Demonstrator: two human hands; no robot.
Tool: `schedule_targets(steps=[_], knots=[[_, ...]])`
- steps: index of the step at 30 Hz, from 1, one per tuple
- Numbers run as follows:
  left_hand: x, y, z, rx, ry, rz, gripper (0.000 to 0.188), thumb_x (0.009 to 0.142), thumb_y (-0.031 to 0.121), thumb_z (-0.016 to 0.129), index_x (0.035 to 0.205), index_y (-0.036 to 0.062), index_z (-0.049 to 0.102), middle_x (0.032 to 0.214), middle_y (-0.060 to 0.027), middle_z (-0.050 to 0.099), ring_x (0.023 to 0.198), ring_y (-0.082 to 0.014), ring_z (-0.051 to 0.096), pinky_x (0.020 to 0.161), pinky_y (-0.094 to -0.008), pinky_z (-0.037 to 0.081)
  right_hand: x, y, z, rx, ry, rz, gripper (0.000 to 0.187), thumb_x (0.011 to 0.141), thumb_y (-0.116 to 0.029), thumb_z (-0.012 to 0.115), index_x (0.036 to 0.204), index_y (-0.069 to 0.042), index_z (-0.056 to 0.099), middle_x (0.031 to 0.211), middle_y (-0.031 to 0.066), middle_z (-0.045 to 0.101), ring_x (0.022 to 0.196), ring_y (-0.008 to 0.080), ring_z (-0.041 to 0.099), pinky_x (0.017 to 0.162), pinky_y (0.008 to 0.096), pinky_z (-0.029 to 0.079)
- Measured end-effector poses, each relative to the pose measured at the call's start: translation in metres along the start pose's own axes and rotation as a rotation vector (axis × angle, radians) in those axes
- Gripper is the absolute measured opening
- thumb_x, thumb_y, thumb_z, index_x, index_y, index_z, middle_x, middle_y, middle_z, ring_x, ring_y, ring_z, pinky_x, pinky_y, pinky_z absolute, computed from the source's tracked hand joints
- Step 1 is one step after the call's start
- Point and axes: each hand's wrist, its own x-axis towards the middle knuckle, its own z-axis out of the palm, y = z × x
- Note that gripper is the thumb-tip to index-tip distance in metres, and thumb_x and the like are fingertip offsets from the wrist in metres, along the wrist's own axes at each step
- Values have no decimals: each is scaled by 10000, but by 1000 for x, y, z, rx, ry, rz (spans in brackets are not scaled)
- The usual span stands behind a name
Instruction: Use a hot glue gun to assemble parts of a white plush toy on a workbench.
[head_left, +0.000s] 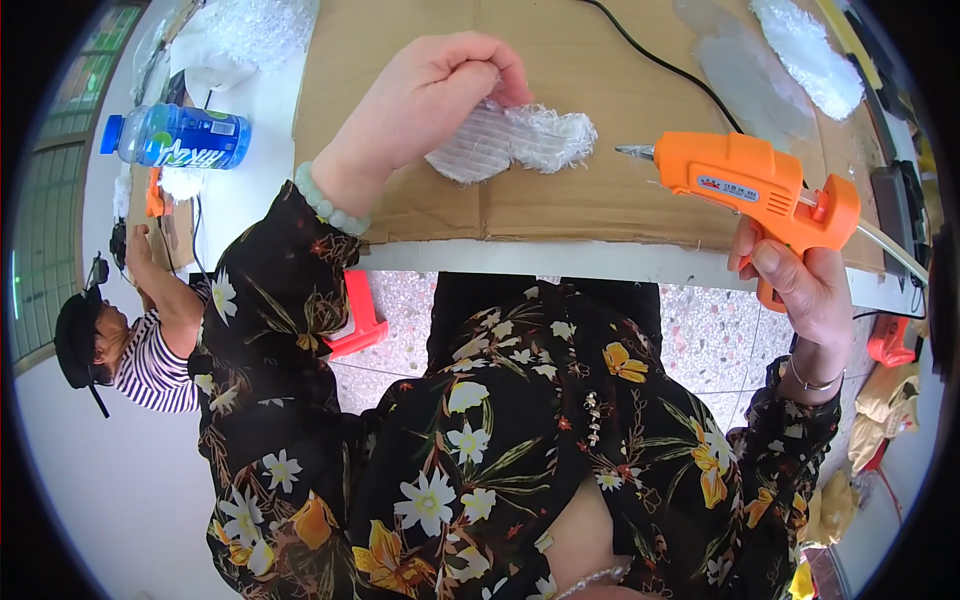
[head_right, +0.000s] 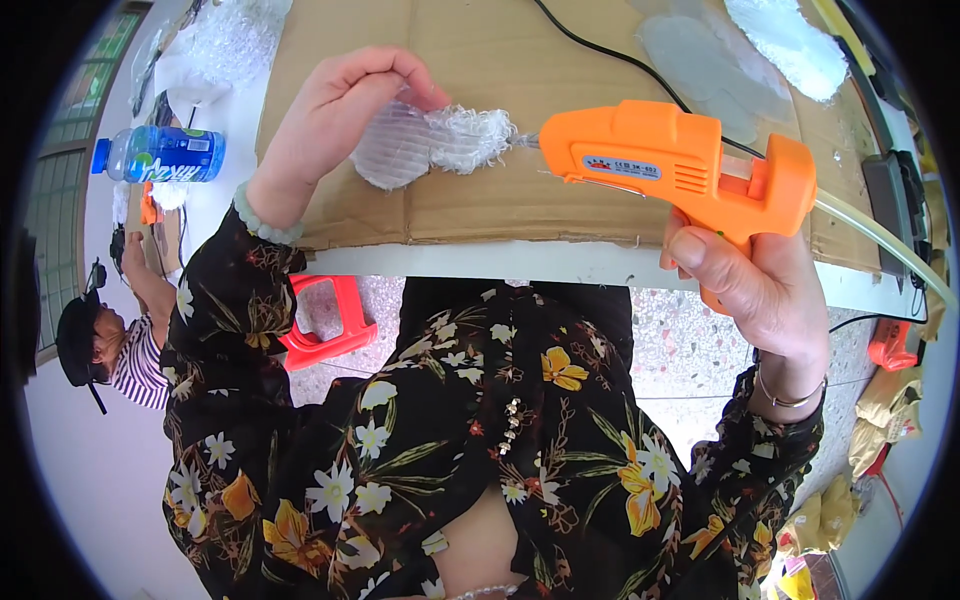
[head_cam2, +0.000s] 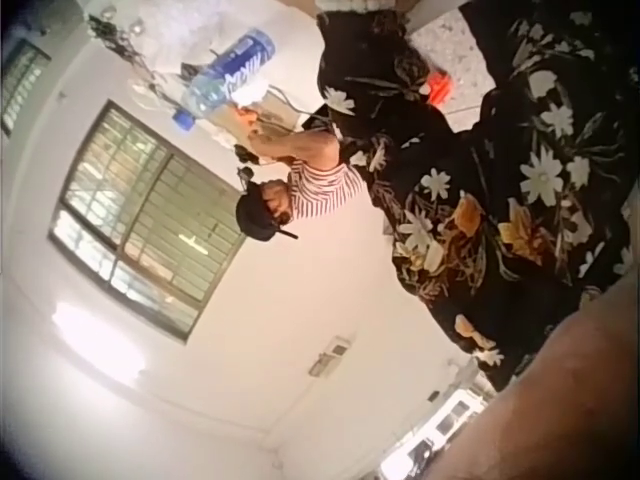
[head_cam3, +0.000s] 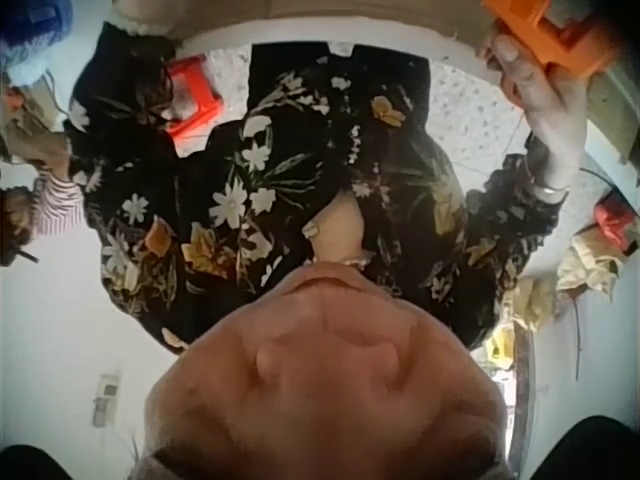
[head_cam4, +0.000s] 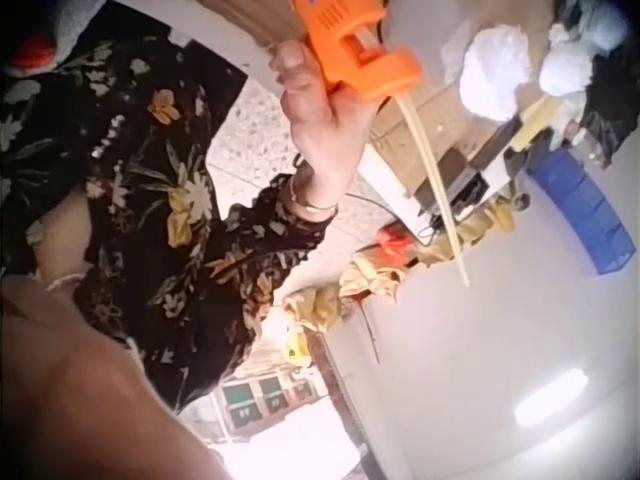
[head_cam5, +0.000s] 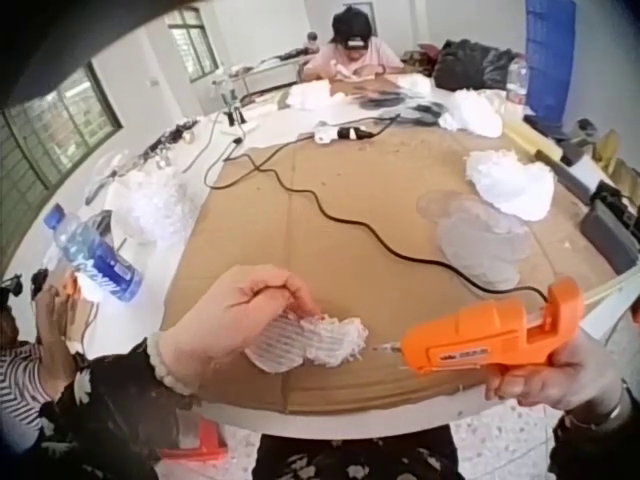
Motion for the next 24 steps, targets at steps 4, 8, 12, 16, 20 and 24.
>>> schedule_targets(steps=[4,8,12,16,20,24], knots=[[-4,15,2,9,-73,-31,263,776,185,662,968,10,617,825,-50,625,807,-121,581,764,-256,464,-4,1,-1,13,29,5,451,854,-344,618,1128,-4,505,837,57,571,745,126,547,634,248,443],[-10,10,19,320,-56,282,364,703,227,740,982,31,614,858,-68,617,801,-171,586,740,-287,469,-7,5,-2,-20,13,13,465,852,-341,621,1147,-4,499,844,60,571,744,130,549,637,251,445],[-2,11,24,445,-79,213,359,680,164,743,1002,66,619,872,-67,590,808,-219,559,728,-317,461,-8,4,-3,-24,26,23,465,852,-347,620,1144,-5,501,837,59,570,737,129,548,632,251,444],[-7,18,19,513,-92,135,317,717,118,723,1011,57,620,838,-31,575,786,-166,546,726,-300,455,-5,-4,-1,-12,-3,13,427,854,-354,618,1088,-11,520,824,57,568,726,122,541,621,246,442],[1,3,16,159,-51,-1,259,742,166,706,960,46,633,760,-48,595,724,-144,575,649,-263,451,-4,-3,0,-4,11,5,401,851,-356,621,1042,-15,529,815,52,566,712,114,533,615,237,438],[13,10,-5,-131,197,34,213,833,230,631,938,47,655,773,-70,645,724,-192,605,691,-290,475,-7,-1,2,0,62,-20,412,850,-358,621,1054,-14,524,812,51,564,703,111,530,613,235,435]])
